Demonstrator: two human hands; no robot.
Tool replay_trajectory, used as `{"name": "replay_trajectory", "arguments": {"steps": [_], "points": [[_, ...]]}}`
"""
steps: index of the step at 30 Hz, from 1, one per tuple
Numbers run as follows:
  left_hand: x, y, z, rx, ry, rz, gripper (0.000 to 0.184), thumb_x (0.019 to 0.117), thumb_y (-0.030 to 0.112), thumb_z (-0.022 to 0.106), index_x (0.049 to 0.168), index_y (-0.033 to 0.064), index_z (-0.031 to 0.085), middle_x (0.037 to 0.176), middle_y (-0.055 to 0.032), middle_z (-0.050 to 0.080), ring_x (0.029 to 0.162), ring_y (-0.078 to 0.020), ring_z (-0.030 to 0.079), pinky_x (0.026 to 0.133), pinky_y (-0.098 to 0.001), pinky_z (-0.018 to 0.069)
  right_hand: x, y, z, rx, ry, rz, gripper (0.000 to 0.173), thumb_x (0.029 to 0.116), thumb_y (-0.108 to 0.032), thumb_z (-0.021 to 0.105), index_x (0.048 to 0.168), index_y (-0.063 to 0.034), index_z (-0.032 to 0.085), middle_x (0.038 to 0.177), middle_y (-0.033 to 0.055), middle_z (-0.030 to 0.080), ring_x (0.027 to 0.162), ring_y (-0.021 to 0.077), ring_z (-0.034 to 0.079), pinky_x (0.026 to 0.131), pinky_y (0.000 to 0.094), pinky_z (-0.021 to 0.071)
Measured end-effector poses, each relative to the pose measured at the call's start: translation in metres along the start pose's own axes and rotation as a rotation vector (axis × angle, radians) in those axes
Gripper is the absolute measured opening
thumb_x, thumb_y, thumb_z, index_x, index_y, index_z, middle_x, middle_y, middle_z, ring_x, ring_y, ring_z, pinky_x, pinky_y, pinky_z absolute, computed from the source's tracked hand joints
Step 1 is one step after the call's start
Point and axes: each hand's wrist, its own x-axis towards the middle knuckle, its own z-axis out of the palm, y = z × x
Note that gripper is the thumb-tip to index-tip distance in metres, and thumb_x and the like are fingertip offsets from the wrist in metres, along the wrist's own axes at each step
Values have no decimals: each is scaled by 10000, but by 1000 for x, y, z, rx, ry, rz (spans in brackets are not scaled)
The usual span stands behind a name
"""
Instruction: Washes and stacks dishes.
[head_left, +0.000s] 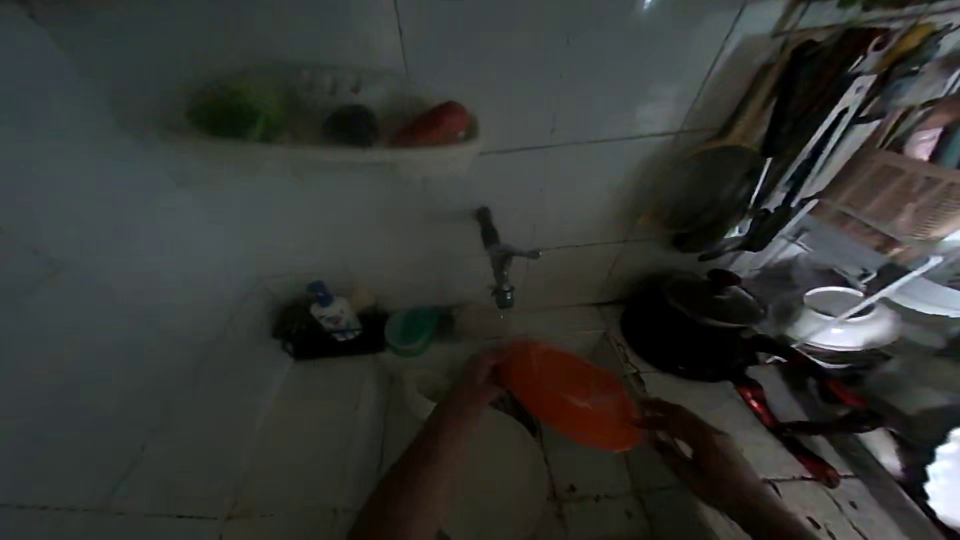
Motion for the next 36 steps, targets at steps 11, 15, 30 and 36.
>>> {"name": "replay_trajectory", "arguments": {"steps": [11, 15, 30, 36], "points": [[-59, 10, 12, -31, 96, 127, 510, 1033, 27, 471, 1522, 98, 340, 1195, -139, 643, 977, -215, 684, 826, -402, 595, 125, -117, 124, 222, -26, 138, 570, 1120, -318, 321, 1580, 19, 334, 1670, 214, 261, 1566, 375, 201, 1265, 565, 156], [-68, 11, 0, -82, 115, 196, 572, 1032, 7, 439, 1564, 124, 264, 1322, -180, 585, 1067, -272, 678, 865, -450, 599, 154, -108, 124, 101, -86, 409, 572, 1120, -321, 341, 1518, 86, 384, 1618, 312, 291, 1529, 458, 244, 1241, 569, 228], [-100, 20, -42, 79, -45, 198, 630, 955, -17, 473, 1549, 45, 273, 1269, -109, 638, 1066, -188, 690, 896, -380, 603, 143, -78, 105, 215, -64, 725, 489, 1142, -244, 282, 1496, 57, 432, 1475, 323, 480, 1383, 457, 470, 1130, 576, 384], [-90, 5, -33, 151, -143, 163, 544, 1009, 29, 472, 1532, 21, 320, 1279, -134, 644, 1080, -214, 690, 912, -409, 603, 162, -127, 132, -14, -10, 49, 530, 1087, -298, 430, 1492, 41, 478, 1617, 234, 363, 1532, 399, 281, 1264, 538, 194]]}}
